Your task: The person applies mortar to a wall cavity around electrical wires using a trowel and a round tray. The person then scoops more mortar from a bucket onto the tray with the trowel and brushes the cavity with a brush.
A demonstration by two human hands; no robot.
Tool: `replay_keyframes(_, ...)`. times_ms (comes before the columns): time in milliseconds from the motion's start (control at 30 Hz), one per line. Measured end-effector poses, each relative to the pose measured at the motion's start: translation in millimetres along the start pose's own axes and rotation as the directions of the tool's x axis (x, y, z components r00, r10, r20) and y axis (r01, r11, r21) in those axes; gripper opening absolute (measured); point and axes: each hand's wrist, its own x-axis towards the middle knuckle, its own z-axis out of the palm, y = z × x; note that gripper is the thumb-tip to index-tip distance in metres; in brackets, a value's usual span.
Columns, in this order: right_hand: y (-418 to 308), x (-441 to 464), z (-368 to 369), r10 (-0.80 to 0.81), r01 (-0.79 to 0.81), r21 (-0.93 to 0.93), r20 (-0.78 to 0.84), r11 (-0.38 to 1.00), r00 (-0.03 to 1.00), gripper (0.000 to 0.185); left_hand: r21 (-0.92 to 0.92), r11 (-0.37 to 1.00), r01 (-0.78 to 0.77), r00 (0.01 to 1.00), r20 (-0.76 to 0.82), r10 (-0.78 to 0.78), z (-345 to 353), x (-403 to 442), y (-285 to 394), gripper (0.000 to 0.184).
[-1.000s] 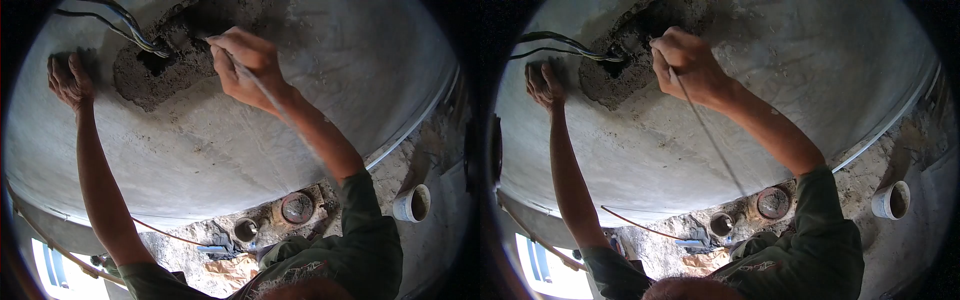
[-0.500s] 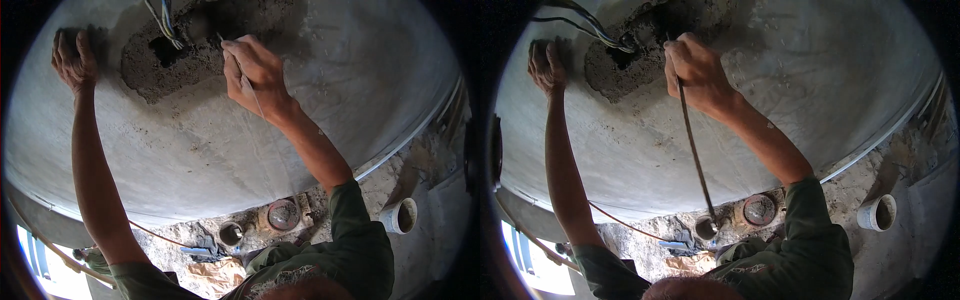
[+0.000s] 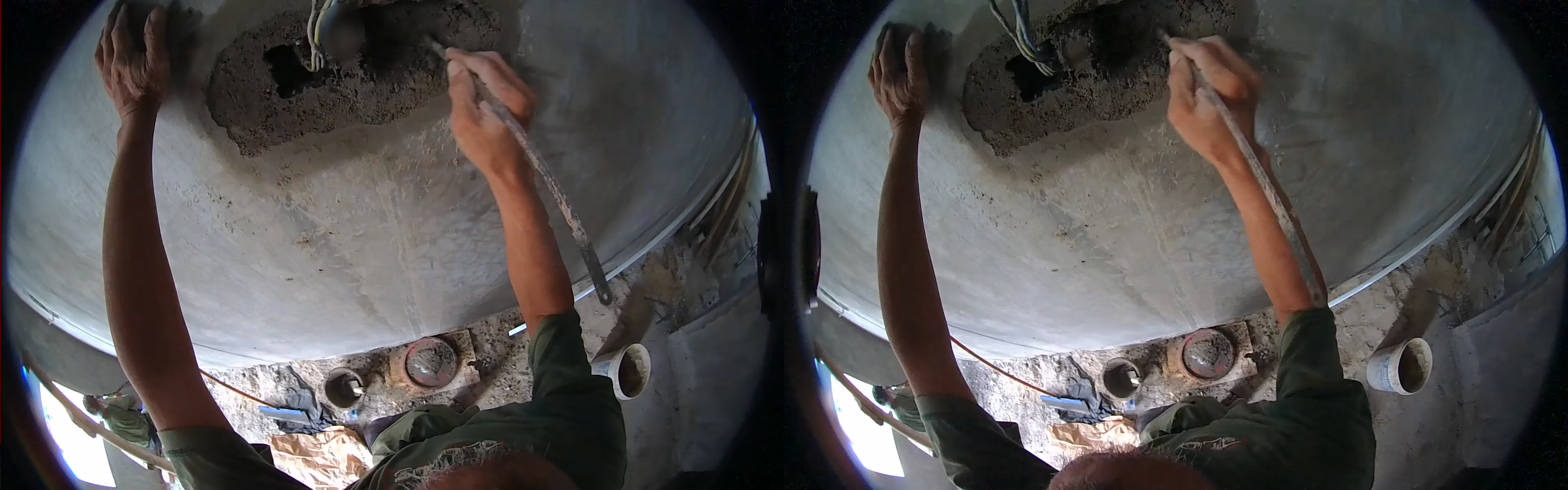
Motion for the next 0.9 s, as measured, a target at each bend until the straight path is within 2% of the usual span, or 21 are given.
replay_keyframes(33,2.1,1.4,-3.8,0.027,-0.027,0.015,-0.014,1.0,1.0,0.014,0.002,1.0,0.009,1.0,0.001,-0.009,0.2,-0.9,-1.4,0.074)
replay_keyframes(67,10.7,3.0,-2.9,-0.057,0.056,-0.023,-0.005,0.998,0.998,0.012,-0.005,1.0,0.0,1.0,0.0,0.0,1.0,-0.6,-2.2,0.074)
replay_keyframes(200,8.8,3.6,-7.1,-0.135,0.141,-0.061,0.091,0.988,0.987,0.012,0.004,1.0,-0.03,1.0,0.003,0.03,2.7,-1.5,-8.0,0.073)
replay_keyframes(267,5.2,1.7,-9.1,-0.036,0.033,0.029,0.129,0.999,0.991,0.011,0.005,1.0,-0.011,1.0,-0.005,0.011,4.5,-2.4,-8.2,0.073)
replay_keyframes(333,12.5,3.5,-10.6,-0.018,0.016,0.022,0.112,1.0,0.994,0.01,0.008,1.0,0.006,1.0,-0.008,-0.006,-2.0,0.5,-0.7,0.072)
replay_keyframes(400,15.0,4.7,-10.7,0.004,-0.005,0.015,0.119,1.0,0.993,0.01,-0.025,0.985,0.169,0.955,0.252,-0.158,-13.0,4.1,6.1,0.096)
replay_keyframes(533,13.7,3.1,-11.8,0.114,-0.132,0.116,0.154,0.984,0.981,0.009,-0.059,0.973,0.223,0.943,0.267,-0.2,-10.3,1.9,4.3,0.096)
replay_keyframes(600,14.1,6.3,-11.6,0.075,-0.083,0.054,0.14,0.995,0.987,0.009,-0.005,0.999,-0.049,0.999,-0.011,0.049,2.5,0.0,-6.6,0.072)
replay_keyframes(733,15.7,3.4,-7.1,0.117,-0.138,0.127,0.158,0.982,0.98,0.01,-0.02,0.999,-0.051,0.999,-0.004,0.051,3.0,-0.9,-6.0,0.072)
replay_keyframes(833,13.7,3.5,-8.2,0.143,-0.16,0.094,0.164,0.983,0.976,0.01,0.015,1.0,0.001,1.0,-0.009,-0.001,0.5,-1.4,-0.3,0.07)
replay_keyframes(900,8.8,3.4,-6.7,0.083,-0.095,0.092,0.134,0.991,0.988,0.01,-0.025,0.998,-0.058,0.998,-0.024,0.057,2.2,0.8,-2.5,0.069)
